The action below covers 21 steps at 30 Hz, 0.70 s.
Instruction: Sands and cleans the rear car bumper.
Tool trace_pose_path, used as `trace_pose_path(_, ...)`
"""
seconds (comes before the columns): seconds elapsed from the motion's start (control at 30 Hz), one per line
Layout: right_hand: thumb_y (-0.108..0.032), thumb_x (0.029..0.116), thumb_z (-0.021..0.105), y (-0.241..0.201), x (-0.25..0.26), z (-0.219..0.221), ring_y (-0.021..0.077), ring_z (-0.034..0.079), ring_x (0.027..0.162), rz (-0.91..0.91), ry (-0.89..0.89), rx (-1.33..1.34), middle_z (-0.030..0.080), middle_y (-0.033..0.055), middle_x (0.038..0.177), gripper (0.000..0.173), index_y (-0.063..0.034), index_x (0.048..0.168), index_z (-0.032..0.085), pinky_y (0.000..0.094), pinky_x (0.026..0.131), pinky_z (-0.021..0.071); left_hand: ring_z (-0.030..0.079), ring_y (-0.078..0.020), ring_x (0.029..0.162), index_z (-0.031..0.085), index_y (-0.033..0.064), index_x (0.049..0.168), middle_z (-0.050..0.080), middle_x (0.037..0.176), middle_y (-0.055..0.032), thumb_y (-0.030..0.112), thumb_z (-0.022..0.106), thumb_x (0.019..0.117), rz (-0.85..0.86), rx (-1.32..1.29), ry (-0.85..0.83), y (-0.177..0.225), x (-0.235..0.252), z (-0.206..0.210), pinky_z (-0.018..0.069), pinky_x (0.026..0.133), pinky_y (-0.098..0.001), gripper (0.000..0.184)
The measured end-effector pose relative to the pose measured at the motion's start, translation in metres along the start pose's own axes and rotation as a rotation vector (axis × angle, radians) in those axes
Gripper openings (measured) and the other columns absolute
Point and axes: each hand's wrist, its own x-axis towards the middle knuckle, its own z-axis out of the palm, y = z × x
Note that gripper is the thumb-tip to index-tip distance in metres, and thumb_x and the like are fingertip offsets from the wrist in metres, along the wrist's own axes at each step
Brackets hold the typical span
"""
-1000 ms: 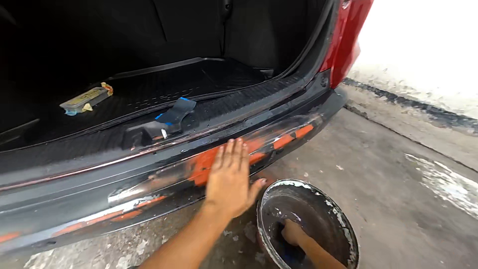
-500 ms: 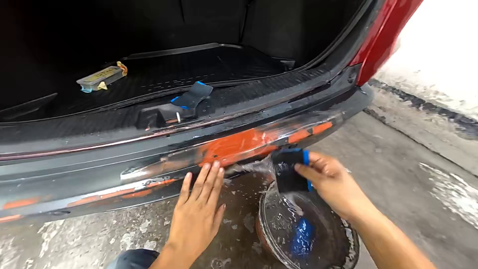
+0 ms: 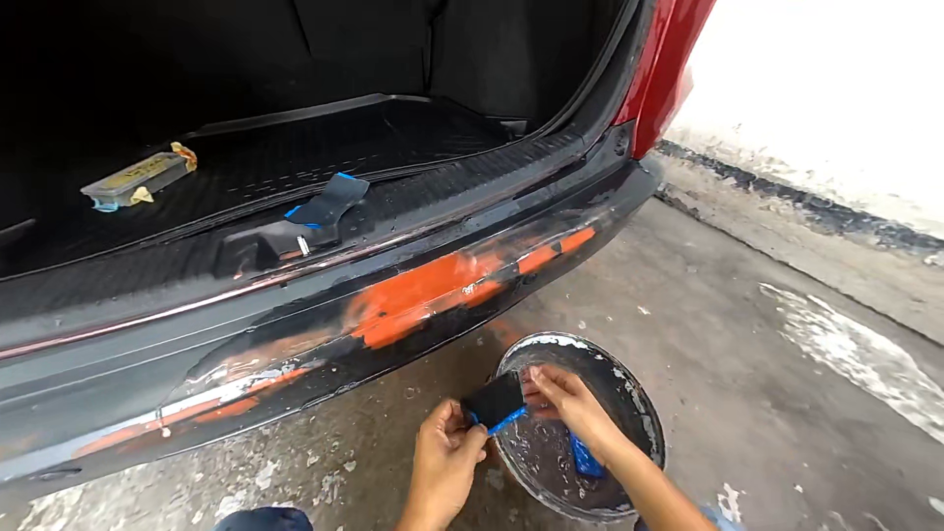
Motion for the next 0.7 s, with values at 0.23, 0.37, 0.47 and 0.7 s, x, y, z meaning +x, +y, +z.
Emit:
trace_pose_path(0.23, -0.038, 0.0832, 0.08, 0.121, 0.041, -0.018, 0.0564, 0.049, 0.132, 0.646, -0.005, -1.064, 0.028, 0.04, 0.157, 0.114, -0.0022, 0.163, 0.007, 0.0656, 0.103, 0.0474, 0.076, -0.0365, 0.093, 0.051, -0.0063, 0.13, 0.072, 0.108, -0.0254, -0.004, 0.05, 0.0962, -0.143, -0.203, 0.048, 0.0, -0.011, -0.008, 0.0662, 0.077, -0.047, 0.034)
trace_pose_path(0.37, -0.024, 0.087, 0.073, 0.12, 0.043, -0.012, 0.0421, 0.057, 0.131, 0.671, -0.185, -1.104, 0.054, 0.0302, 0.143, 0.091, 0.0071, 0.156, 0.022, 0.0569, 0.107, 0.0479, 0.076, -0.0362, 0.092, 0.052, -0.0058, 0.13, 0.073, 0.107, -0.0252, -0.004, 0.044, 0.0993, -0.163, -0.219, 0.082, -0.006, -0.016, -0.005, 0.0662, 0.076, -0.0472, 0.032)
trace_pose_path(0.47, -0.025, 0.0914, 0.069, 0.108, 0.038, -0.027, 0.0409, 0.064, 0.123, 0.545, 0.026, -0.764, 0.062, 0.0278, 0.132, 0.075, 0.0021, 0.152, 0.033, 0.0588, 0.103, 0.0513, 0.076, -0.0366, 0.095, 0.054, -0.0059, 0.129, 0.072, 0.109, -0.0249, -0.003, 0.042, 0.1007, -0.166, -0.224, 0.1, -0.008, -0.015, -0.007, 0.0661, 0.078, -0.048, 0.031)
trace_pose_path(0.7, -0.022, 0.0937, 0.055, 0.005, -0.046, -0.012, 0.0211, 0.069, 0.103, -0.185, 0.091, 0.142, 0.068, 0.0098, 0.12, 0.044, -0.0094, 0.136, 0.057, 0.0395, 0.083, 0.06, 0.074, -0.036, 0.103, 0.057, -0.0065, 0.127, 0.071, 0.117, -0.0238, 0.002, 0.038, 0.103, -0.145, -0.206, 0.027, -0.01, -0.011, 0.014, 0.0646, 0.086, -0.0485, 0.032)
